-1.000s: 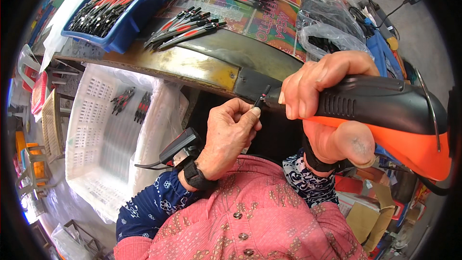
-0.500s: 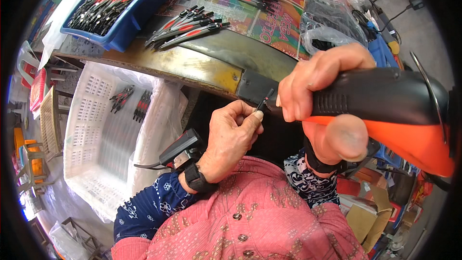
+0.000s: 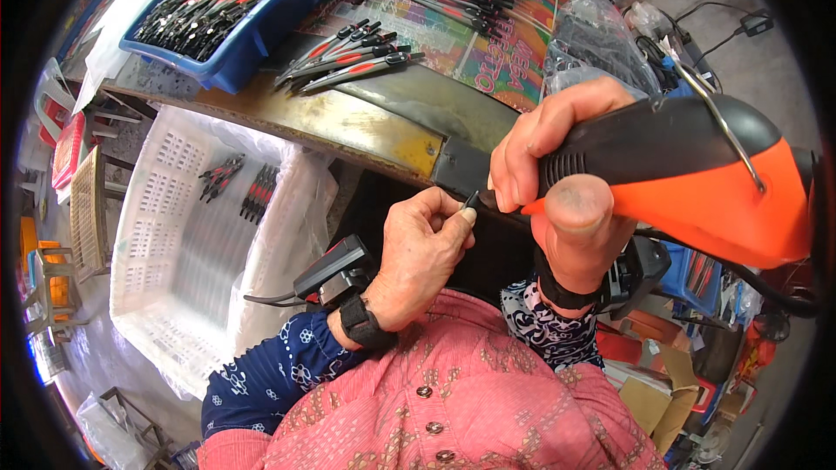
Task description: The person repeatedly picks up small black components with red wires from a table, holds them with one hand, and applies a soldering iron with the other hand to the component tip. Finished items are placed into a white basket below the table. The process is repeated for multiple units throughout the clip.
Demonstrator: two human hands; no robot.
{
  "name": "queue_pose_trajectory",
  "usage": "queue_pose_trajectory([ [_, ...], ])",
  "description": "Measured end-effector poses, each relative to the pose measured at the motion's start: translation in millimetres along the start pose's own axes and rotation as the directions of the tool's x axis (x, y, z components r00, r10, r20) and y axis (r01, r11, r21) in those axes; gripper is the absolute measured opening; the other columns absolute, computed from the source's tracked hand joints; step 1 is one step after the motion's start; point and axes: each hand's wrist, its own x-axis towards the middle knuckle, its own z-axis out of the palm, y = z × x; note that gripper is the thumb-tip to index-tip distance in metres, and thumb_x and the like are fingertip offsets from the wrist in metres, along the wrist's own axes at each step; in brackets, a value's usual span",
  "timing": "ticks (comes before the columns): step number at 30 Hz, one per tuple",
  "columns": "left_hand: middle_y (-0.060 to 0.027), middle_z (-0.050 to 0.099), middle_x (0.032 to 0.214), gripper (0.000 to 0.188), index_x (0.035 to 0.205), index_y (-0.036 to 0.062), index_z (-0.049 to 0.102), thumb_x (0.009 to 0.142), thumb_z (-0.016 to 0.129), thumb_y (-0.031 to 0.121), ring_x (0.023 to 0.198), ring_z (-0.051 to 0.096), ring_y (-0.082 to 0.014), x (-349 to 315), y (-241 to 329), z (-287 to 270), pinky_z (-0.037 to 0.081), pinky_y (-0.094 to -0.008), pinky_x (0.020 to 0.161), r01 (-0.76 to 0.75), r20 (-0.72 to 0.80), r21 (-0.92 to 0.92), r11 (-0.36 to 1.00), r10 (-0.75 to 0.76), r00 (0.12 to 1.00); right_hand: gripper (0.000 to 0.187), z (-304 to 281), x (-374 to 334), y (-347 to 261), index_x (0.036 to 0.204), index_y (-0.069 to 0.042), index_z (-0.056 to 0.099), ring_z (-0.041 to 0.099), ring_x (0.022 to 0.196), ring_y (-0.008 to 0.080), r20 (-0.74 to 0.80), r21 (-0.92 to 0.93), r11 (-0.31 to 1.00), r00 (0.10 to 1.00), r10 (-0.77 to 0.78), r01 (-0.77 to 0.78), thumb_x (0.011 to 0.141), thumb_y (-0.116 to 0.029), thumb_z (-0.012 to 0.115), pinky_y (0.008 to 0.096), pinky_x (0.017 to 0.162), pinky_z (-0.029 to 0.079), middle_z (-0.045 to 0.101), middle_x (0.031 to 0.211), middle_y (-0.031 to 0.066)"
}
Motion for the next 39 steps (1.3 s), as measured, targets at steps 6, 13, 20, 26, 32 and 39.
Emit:
queue_pose_trajectory([
  [6,-0.0014,0.056,0.060,0.011,0.078,-0.0009,0.056,0.085,0.059,0.007,0.049,0.046,-0.0043,0.1,-2.7,-0.7,0.035,-0.0197,0.043,-0.053,0.002,0.009,0.999,0.053,0.999,0.054,3.8,2.0,5.6,0.087,-0.002,0.042,0.047,0.049,0.0140,-0.004,-0.118,0.987,0.994,-0.113,0.112,0.072,-0.041,0.075,0.0253,0.047,0.041,0.048,0.060,0.0066],
  [13,-0.0017,0.056,0.059,0.012,0.078,-0.0011,0.056,0.085,0.059,0.007,0.048,0.046,-0.0045,3.5,-6.6,-2.6,0.035,-0.0199,0.043,-0.043,0.033,0.038,0.998,0.042,0.999,0.055,6.4,-0.3,5.1,0.086,-0.002,0.041,0.047,0.050,0.0140,-0.086,0.003,0.997,0.993,-0.081,0.082,0.073,-0.044,0.074,0.0255,0.048,0.041,0.047,0.061,0.0056],
  [20,-0.0035,0.057,0.060,0.012,0.079,-0.0019,0.057,0.085,0.058,0.008,0.045,0.049,-0.0070,2.0,-3.5,-3.4,0.038,-0.0216,0.039,-0.014,0.031,0.124,0.992,0.010,0.999,0.063,14.0,-12.9,1.4,0.089,-0.001,0.042,0.048,0.053,0.0141,-0.160,0.210,0.977,0.987,-0.015,0.049,0.069,-0.051,0.075,0.0269,0.053,0.043,0.048,0.063,0.0057],
  [26,-0.0027,0.058,0.064,0.014,0.090,-0.0020,0.056,0.084,0.062,0.010,0.051,0.053,-0.0075,5.8,-1.6,-12.1,0.041,-0.0195,0.045,-0.213,0.074,0.370,0.904,0.200,0.977,0.065,2.9,-23.3,-2.6,0.095,-0.005,0.044,0.050,0.054,0.0150,-0.262,0.289,0.945,0.962,-0.073,0.150,0.070,-0.060,0.069,0.0308,0.058,0.044,0.048,0.064,0.0026],
  [32,-0.0164,0.061,0.075,0.027,0.096,0.0013,0.057,0.075,0.068,0.013,0.070,0.061,-0.0343,32.8,34.6,-43.2,0.047,-0.0395,0.062,-0.499,0.161,0.810,0.308,0.702,0.694,0.059,-12.1,-24.0,6.0,0.095,0.000,0.043,0.052,0.055,0.0159,-0.325,0.433,0.847,0.930,-0.173,0.309,0.074,-0.048,0.071,0.0294,0.056,0.045,0.051,0.066,0.0063],
  [39,-0.0132,0.058,0.091,0.042,0.099,0.0028,0.057,0.069,0.075,0.027,0.084,0.059,-0.0326,80.9,92.9,-61.3,0.047,-0.0393,0.068,-0.179,0.261,0.965,-0.191,0.743,0.617,0.065,-7.1,-28.4,12.7,0.092,-0.006,0.042,0.048,0.051,0.0136,-0.348,0.361,0.915,0.936,-0.049,0.182,0.071,-0.063,0.064,0.0307,0.056,0.044,0.044,0.063,0.0016],
])
